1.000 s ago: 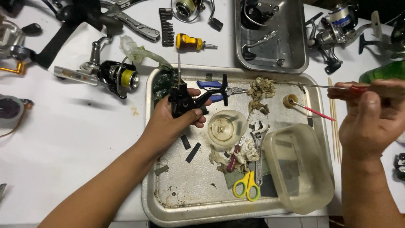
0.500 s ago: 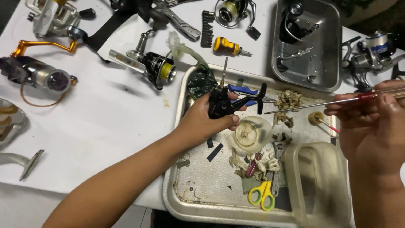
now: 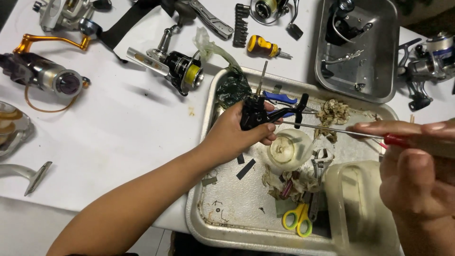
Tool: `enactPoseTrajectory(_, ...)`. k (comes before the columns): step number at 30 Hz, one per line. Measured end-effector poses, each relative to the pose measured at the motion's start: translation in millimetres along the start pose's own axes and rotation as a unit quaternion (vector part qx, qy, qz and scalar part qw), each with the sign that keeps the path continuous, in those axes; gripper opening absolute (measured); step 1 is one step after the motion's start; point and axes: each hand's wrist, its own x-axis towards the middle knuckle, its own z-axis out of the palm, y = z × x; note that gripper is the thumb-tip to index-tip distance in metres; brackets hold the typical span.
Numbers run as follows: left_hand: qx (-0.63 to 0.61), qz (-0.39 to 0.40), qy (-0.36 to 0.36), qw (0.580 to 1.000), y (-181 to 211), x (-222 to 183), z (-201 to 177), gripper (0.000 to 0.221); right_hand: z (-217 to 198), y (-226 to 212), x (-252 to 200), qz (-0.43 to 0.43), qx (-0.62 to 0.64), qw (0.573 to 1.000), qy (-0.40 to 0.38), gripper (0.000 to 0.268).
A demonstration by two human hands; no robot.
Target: Assembling and repairing fishing reels by manipulating small internal components and using hand tools like screwdrivers and pliers.
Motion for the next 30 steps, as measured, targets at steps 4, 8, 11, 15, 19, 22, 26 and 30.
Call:
enactPoseTrajectory(4,0.016,-0.016,0.001,1.0,2.8,-1.5,0.3,0.047,17.4,-17.5,18.4,-0.057,0.007,0.998,-0.031,0.018)
enactPoseTrajectory(8,-0.031,-0.002,-0.003,1.0,1.4,0.0,0.9,0.042,11.8,-12.4,14.3,-0.05,0.015,0.995,-0.08,0.02)
enactPoseTrajectory(11,-0.017,-0.007,-0.003,1.0,3.7,-1.5,0.2,0.044,9.1,5.5,12.7,-0.119,0.033,0.989,-0.078,0.025)
enactPoseTrajectory(15,-0.025,0.005,0.006,1.0,1.7,-0.8,0.6,0.04,9.4,8.5,12.8,-0.186,0.023,0.98,-0.064,0.025)
enactPoseTrajectory(19,-0.013,-0.009,0.009,1.0,8.3,-4.6,0.0,0.039,3.2,-2.5,10.3,-0.101,0.014,0.989,-0.11,0.027)
enactPoseTrajectory(22,0.005,-0.035,0.011,0.999,10.6,-5.9,0.4,0.042,5.8,-4.5,14.0,-0.101,0.022,0.988,-0.117,0.027)
enactPoseTrajectory(26,-0.036,0.004,0.011,0.999,2.6,-1.2,1.6,0.037,4.6,-4.2,13.8,-0.092,0.007,0.989,-0.112,0.023)
enactPoseTrajectory(30,-0.018,0.003,0.007,1.0,5.5,-3.3,-0.4,0.038,3.3,-10.7,17.4,-0.084,-0.006,0.986,-0.142,0.022)
